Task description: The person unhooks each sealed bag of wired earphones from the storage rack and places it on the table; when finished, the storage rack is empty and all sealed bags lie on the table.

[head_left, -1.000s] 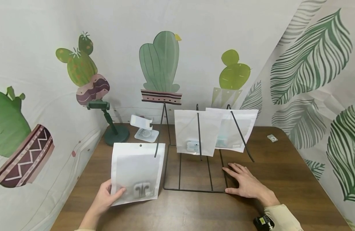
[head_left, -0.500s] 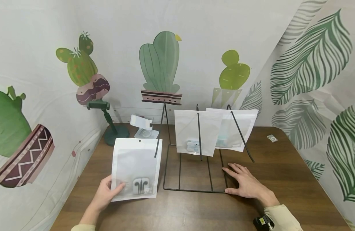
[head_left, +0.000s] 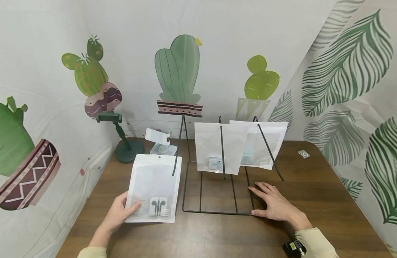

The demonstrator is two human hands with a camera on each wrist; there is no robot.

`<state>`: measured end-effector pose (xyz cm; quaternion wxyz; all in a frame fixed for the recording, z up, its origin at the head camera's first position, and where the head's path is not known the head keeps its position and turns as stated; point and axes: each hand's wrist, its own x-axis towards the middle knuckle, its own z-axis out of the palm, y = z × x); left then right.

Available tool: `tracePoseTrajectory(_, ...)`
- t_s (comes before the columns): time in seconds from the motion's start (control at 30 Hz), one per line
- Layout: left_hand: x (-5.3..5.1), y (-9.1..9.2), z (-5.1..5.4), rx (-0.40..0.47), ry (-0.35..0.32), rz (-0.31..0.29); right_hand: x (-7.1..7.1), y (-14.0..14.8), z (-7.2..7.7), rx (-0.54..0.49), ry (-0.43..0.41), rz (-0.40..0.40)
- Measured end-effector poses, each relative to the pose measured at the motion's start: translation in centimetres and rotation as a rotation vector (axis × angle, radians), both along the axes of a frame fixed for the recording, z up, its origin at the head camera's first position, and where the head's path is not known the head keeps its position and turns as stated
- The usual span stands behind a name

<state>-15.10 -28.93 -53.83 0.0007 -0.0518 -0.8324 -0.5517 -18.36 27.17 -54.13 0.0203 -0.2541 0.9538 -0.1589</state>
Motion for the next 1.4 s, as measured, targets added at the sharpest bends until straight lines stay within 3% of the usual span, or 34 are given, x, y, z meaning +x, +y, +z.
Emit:
tracePoseTrajectory(0.43,-0.5,0.2,0.4,-0.049,-0.04,0.016,0.0,0.1,-0.1,0.005,0.002,0.002)
tracePoseTrajectory(0.73,-1.1,0.2,0.2,-0.165,-0.061,0.021,0.0,0.1,0.0,0.002,0.002,0.002)
tracePoseTrajectory(1.03,-1.4,0.3,0.2,-0.204,-0.057,-0.009,0.0,0.1,-0.1,0.0,-0.001,-0.001)
tracePoseTrajectory(1.4,-1.7,0.6,0.0,-0.223,-0.072,-0.004,0.0,0.1,0.0,0.008,0.004,-0.003)
